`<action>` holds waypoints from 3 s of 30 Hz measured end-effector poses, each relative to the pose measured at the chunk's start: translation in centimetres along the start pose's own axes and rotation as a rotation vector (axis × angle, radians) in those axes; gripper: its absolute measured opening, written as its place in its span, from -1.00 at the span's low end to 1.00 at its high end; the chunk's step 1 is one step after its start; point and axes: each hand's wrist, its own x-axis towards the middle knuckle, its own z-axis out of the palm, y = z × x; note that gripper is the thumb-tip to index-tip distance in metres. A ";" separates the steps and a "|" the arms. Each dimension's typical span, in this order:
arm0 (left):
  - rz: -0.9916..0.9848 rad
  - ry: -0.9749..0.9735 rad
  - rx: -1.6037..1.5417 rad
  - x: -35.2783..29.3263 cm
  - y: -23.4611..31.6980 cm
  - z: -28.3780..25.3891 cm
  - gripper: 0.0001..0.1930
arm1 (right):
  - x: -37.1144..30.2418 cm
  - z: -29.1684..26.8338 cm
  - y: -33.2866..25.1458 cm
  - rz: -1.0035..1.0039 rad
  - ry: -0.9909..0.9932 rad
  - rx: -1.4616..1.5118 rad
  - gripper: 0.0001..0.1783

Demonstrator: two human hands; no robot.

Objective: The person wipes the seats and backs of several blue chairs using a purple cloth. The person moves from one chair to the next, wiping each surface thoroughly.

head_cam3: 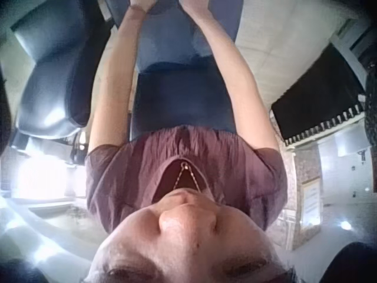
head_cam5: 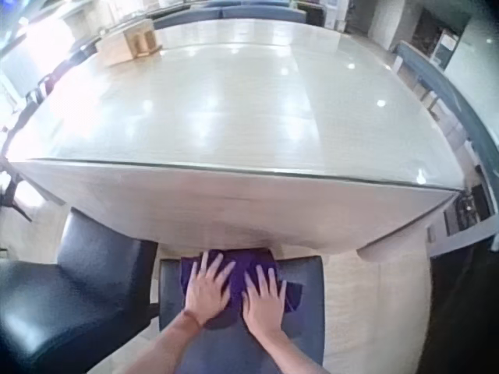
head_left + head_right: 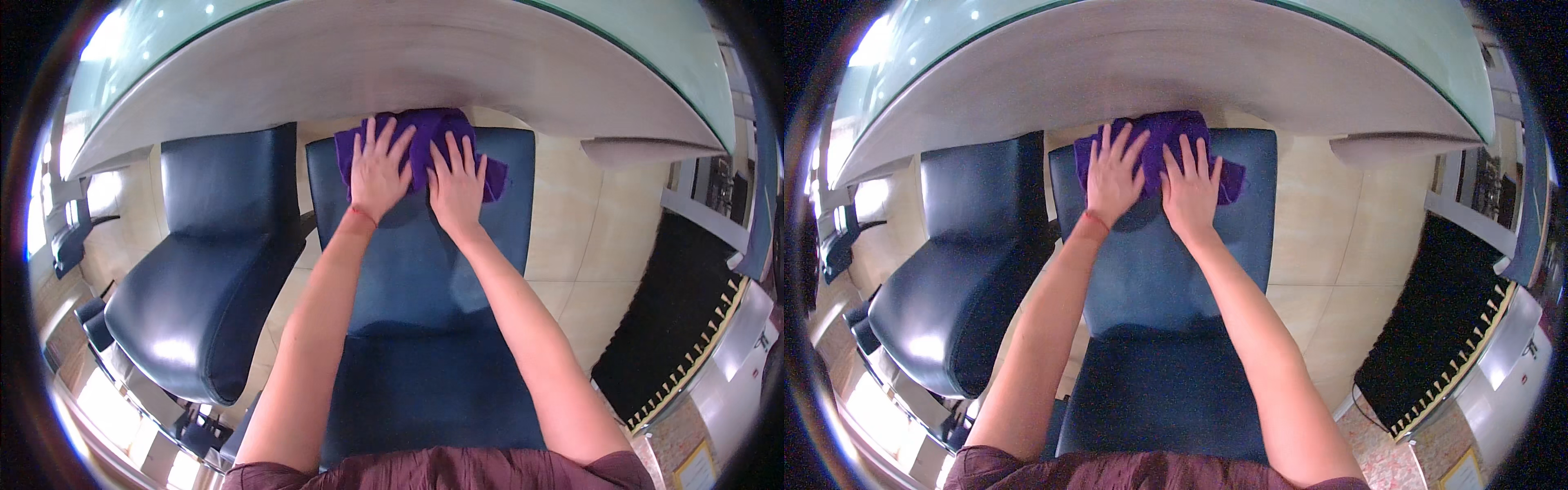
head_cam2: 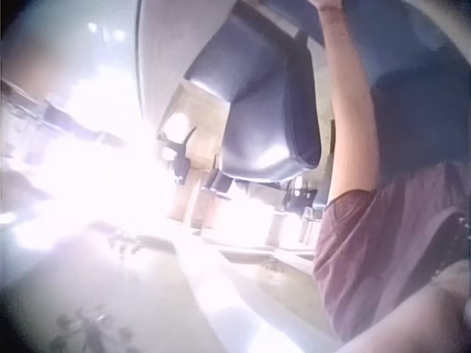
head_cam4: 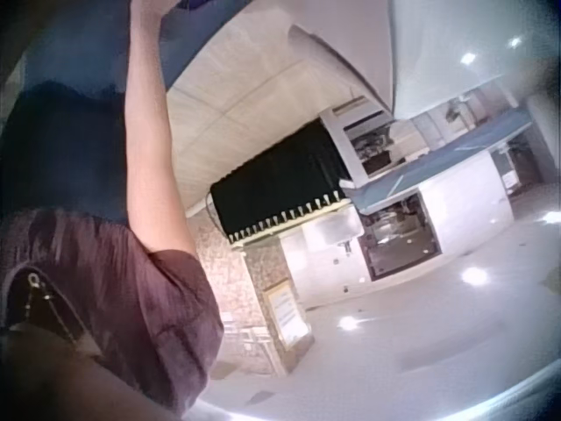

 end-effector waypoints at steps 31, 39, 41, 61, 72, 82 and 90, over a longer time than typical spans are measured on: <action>-0.080 -0.121 0.058 -4.7 6.6 1.9 -0.28 | -4.0 -4.1 7.4 -0.005 -0.093 0.055 -0.43; 0.129 -0.300 0.073 -6.9 16.0 3.7 -0.21 | -11.3 -6.2 12.4 0.059 -0.114 0.304 -0.49; 0.227 -0.411 0.066 -12.9 16.5 3.6 -0.21 | -17.1 -7.6 13.2 0.006 -0.252 0.347 -0.48; 0.245 -0.113 0.243 6.1 18.1 7.7 -0.31 | -3.5 3.8 18.3 0.635 0.102 1.258 -0.51; 0.497 -0.373 0.155 -6.4 23.8 7.7 -0.57 | -29.6 3.4 15.9 1.107 -0.452 1.418 -0.41; 0.438 -0.900 -0.181 -19.6 26.7 4.1 -0.62 | -39.3 -6.9 11.0 1.265 -0.271 1.779 -0.40; 0.016 -1.144 -0.621 -21.4 26.1 -6.8 -0.50 | -42.1 -22.6 5.8 1.175 -0.289 1.723 -0.40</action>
